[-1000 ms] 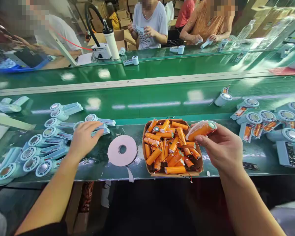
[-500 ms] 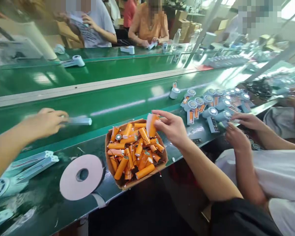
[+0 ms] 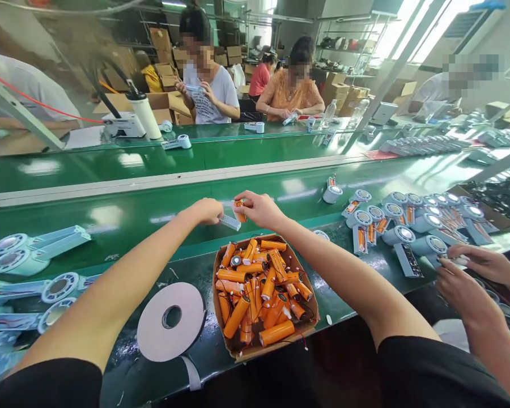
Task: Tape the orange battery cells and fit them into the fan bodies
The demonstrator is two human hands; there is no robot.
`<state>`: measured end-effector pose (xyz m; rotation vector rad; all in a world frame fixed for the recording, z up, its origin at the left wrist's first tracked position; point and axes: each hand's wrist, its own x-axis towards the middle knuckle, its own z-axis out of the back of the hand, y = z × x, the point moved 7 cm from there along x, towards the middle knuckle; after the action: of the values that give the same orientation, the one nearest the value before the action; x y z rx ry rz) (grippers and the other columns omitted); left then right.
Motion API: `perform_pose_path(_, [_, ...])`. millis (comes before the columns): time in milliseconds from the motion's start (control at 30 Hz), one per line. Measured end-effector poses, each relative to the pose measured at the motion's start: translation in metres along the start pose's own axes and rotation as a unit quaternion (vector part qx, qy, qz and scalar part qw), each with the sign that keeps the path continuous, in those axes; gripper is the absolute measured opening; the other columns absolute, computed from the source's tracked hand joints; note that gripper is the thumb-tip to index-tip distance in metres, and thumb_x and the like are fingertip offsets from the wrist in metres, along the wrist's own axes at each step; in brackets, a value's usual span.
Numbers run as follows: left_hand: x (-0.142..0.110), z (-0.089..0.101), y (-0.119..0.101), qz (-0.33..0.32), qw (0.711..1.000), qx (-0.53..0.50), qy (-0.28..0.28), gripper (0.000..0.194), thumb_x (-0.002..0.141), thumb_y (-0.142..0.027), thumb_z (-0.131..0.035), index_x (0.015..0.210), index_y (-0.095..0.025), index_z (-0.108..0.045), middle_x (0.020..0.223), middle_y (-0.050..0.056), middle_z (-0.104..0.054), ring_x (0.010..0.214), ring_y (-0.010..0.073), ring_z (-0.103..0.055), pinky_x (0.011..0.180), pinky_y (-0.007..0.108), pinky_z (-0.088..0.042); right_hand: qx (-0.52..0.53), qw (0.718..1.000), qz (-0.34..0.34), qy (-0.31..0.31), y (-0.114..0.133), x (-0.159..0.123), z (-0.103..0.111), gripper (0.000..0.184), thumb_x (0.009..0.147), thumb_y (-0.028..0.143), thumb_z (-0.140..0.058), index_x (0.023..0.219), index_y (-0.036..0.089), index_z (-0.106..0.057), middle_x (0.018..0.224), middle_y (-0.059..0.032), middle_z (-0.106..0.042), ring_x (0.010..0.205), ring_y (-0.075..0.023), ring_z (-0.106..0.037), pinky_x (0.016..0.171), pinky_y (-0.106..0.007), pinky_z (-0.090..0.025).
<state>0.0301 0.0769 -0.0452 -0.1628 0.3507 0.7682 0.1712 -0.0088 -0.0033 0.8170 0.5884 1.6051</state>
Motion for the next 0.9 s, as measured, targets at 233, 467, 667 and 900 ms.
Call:
perform_pose_path(233, [-0.006, 0.010, 0.012, 0.002, 0.998, -0.044, -0.038, 0.026, 0.093, -0.034, -0.060, 0.114, -0.029, -0.076, 0.112, 0.002, -0.080, 0.106, 0.0218, -0.072, 0.090, 0.027, -0.050, -0.212, 0.972, 0.019, 0.098, 0.001, 0.022, -0.036, 0.023, 0.104, 0.029, -0.063, 0.126, 0.023, -0.067, 0.096, -0.0014, -0.084, 0.084, -0.0171, -0.074, 0.077, -0.026, -0.047])
perform_pose_path(467, [0.001, 0.006, -0.002, 0.015, 0.995, -0.068, -0.067, 0.024, 0.100, -0.032, -0.053, 0.116, -0.025, -0.069, 0.116, 0.009, -0.079, 0.107, 0.0257, -0.073, 0.090, 0.031, -0.050, -0.328, 0.931, 0.017, 0.159, -0.008, 0.019, -0.047, 0.027, 0.103, 0.033, -0.065, 0.128, 0.024, -0.069, 0.099, -0.0065, -0.082, 0.092, -0.0259, -0.075, 0.076, -0.029, -0.045])
perform_pose_path(667, [0.011, 0.004, -0.008, 0.023, 0.991, -0.095, -0.087, 0.022, 0.100, -0.028, -0.053, 0.115, -0.024, -0.069, 0.122, 0.010, -0.077, 0.114, 0.0263, -0.071, 0.093, 0.033, -0.049, -0.394, 0.894, 0.002, 0.212, -0.008, 0.016, -0.053, 0.035, 0.105, 0.040, -0.060, 0.135, 0.024, -0.070, 0.103, -0.0101, -0.081, 0.099, -0.0300, -0.075, 0.080, -0.032, -0.051])
perform_pose_path(900, [0.020, -0.001, -0.009, 0.031, 0.982, -0.156, -0.104, 0.026, 0.103, -0.039, -0.064, 0.116, -0.017, -0.070, 0.116, 0.008, -0.074, 0.108, 0.0232, -0.069, 0.101, 0.046, -0.054, -0.447, 0.854, -0.007, 0.267, -0.011, 0.021, -0.065, 0.045, 0.103, 0.046, -0.059, 0.142, 0.025, -0.070, 0.123, -0.0170, -0.078, 0.113, -0.0353, -0.075, 0.090, -0.039, -0.056])
